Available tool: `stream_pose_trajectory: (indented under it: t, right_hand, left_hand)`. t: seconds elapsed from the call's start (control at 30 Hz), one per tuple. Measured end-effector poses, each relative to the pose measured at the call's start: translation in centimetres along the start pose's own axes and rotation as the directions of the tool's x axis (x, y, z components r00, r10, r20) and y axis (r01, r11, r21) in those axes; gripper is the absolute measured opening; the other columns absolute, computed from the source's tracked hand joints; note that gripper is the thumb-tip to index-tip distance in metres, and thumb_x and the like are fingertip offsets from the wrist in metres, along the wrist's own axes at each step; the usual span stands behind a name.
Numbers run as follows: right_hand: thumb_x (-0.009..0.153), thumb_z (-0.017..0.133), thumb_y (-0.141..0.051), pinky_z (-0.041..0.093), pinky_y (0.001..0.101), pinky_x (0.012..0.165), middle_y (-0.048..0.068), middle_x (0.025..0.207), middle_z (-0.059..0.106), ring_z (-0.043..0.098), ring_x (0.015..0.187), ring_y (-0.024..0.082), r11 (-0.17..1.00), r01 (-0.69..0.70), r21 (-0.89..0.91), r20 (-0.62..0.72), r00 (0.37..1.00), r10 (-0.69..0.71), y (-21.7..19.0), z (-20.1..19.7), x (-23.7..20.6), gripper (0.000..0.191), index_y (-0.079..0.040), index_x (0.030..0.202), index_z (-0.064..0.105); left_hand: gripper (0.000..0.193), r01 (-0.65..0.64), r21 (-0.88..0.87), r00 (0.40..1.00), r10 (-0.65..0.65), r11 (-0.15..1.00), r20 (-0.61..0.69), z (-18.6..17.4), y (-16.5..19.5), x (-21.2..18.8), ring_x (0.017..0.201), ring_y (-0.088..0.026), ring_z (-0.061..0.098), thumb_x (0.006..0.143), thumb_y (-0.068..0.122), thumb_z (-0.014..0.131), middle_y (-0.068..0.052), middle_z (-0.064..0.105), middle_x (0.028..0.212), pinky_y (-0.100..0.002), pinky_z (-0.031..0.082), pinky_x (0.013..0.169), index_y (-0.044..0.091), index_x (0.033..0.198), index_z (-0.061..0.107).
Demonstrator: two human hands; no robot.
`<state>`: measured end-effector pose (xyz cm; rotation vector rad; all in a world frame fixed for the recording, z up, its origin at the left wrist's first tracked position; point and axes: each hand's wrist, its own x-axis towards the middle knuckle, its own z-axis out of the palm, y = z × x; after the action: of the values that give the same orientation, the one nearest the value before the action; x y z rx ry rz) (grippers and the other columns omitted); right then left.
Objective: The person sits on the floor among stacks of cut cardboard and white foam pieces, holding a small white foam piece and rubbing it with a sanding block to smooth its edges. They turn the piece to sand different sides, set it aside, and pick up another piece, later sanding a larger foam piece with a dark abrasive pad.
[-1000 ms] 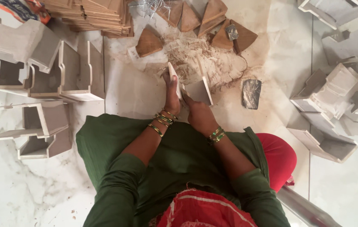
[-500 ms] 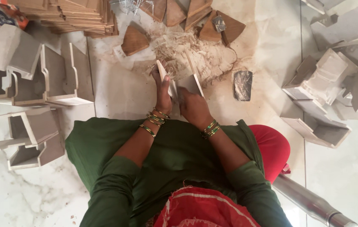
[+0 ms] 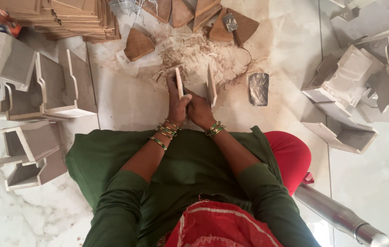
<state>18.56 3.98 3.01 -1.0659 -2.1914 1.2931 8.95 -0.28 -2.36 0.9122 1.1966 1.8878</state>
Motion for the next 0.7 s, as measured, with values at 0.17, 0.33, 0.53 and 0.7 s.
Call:
stream_pose_trajectory:
  t: [0.17, 0.33, 0.53, 0.7]
  right_hand:
    - [0.092, 0.052, -0.011, 0.057, 0.0434, 0.072, 0.024, 0.091, 0.073, 0.073, 0.08, 0.037, 0.999, -0.031, 0.027, 0.037, 0.999, 0.03, -0.3, -0.2, 0.3, 0.043, -0.006, 0.134, 0.059]
    - [0.088, 0.053, -0.008, 0.058, 0.04, 0.066, 0.02, 0.085, 0.075, 0.074, 0.07, 0.029, 0.989, -0.146, -0.016, 0.296, 0.944, 0.144, 0.4, -0.8, 0.2, 0.031, -0.003, 0.115, 0.066]
    - [0.09, 0.065, -0.013, 0.057, 0.0333, 0.082, 0.015, 0.101, 0.077, 0.074, 0.092, 0.018, 0.989, -0.053, 0.141, 0.073, 0.996, 0.043, 0.6, 0.2, -0.2, 0.039, -0.002, 0.128, 0.067]
    - [0.093, 0.067, -0.011, 0.055, 0.0308, 0.096, 0.012, 0.121, 0.07, 0.066, 0.11, 0.015, 0.88, -0.048, 0.473, 0.053, 0.998, 0.026, 0.7, 0.4, -0.2, 0.047, 0.003, 0.137, 0.059]
  left_hand:
    - [0.093, 0.036, 0.03, 0.999, -0.036, 0.999, -0.014, -0.2, -0.2, -0.1, 0.146, -0.03, 0.037, 0.084, 0.038, 0.064, -0.017, 0.038, 0.158, -0.044, 0.025, 0.129, 0.0, 0.161, 0.027]
    - [0.092, 0.025, -0.025, 0.997, -0.027, 0.999, -0.072, -0.5, 0.1, 0.2, 0.154, -0.029, 0.032, 0.081, 0.032, 0.061, -0.018, 0.037, 0.161, -0.042, 0.02, 0.132, 0.0, 0.16, 0.024]
    - [0.098, -0.103, 0.094, 0.995, 0.101, 0.99, 0.025, 0.3, 1.2, -0.5, 0.153, -0.031, 0.038, 0.084, 0.039, 0.071, -0.018, 0.041, 0.159, -0.043, 0.025, 0.132, -0.002, 0.16, 0.025]
    - [0.1, -0.187, 0.236, 0.982, 0.182, 0.954, 0.041, 1.2, 2.4, -0.7, 0.152, -0.03, 0.041, 0.086, 0.056, 0.072, -0.017, 0.041, 0.158, -0.043, 0.031, 0.131, -0.001, 0.158, 0.033]
